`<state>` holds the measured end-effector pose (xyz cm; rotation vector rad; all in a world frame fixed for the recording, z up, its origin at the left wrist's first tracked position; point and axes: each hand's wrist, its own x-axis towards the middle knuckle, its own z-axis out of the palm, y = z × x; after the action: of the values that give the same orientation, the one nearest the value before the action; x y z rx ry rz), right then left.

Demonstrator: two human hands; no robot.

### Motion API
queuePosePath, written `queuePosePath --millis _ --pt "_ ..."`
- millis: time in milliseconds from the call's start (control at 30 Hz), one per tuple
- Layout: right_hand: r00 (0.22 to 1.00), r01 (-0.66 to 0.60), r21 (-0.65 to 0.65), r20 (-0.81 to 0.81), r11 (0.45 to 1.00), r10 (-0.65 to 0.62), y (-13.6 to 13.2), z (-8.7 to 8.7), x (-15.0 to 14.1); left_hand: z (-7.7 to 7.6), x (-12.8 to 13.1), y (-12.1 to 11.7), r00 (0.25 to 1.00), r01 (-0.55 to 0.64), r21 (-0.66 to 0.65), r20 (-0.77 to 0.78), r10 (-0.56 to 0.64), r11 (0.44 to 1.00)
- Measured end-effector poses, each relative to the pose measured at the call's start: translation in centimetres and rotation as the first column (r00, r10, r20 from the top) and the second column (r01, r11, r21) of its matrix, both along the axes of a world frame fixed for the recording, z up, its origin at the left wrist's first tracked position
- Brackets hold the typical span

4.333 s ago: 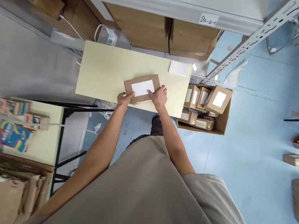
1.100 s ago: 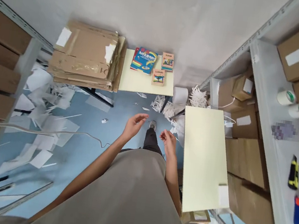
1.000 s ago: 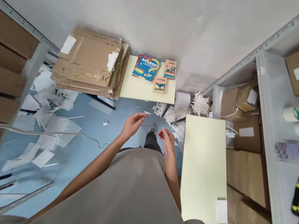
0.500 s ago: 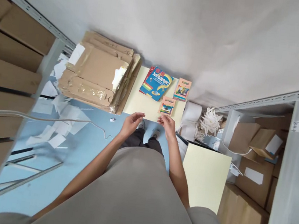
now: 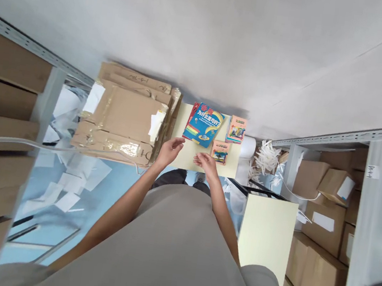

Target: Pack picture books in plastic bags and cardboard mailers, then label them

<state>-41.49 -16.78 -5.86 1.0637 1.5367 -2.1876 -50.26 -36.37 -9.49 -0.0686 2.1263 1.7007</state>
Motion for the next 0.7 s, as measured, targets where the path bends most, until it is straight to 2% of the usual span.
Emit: queuePosePath --millis 167,367,467,567,633,700 --pt "1.000 0.007 0.020 0.018 1.000 -0.007 -2.4 -0.3 -1.6 -1.1 -2.9 -2.5 0.999 0.013 0.012 0.039 -0.014 1.000" --pt "0.997 0.044 0.070 0.060 0.997 -0.048 -2.6 -2.1 -2.2 -3.3 -4.5 -3.1 0.993 0.068 -0.044 0.097 -0.064 0.997" --pt "0.991 0.044 0.173 0.115 0.984 -0.065 -1.8 -3.9 -3.1 -4.7 -5.0 -2.4 0.989 0.063 -0.089 0.140 -0.050 0.994" --pt "0.983 0.024 0.297 0.166 0.955 -0.076 -0.6 -6.2 -4.9 -6.0 -5.8 -0.7 0.987 0.040 -0.144 0.161 -0.016 0.989" --pt "0.984 -0.025 0.361 0.173 0.932 -0.040 0.1 -7.8 -6.3 -6.8 -6.6 0.7 0.991 0.033 -0.177 0.137 -0.008 0.984" --pt "0.983 -0.118 0.446 0.180 0.887 0.040 0.7 -9.2 -7.8 -7.4 -7.4 2.1 0.995 0.050 -0.201 0.100 -0.031 0.978"
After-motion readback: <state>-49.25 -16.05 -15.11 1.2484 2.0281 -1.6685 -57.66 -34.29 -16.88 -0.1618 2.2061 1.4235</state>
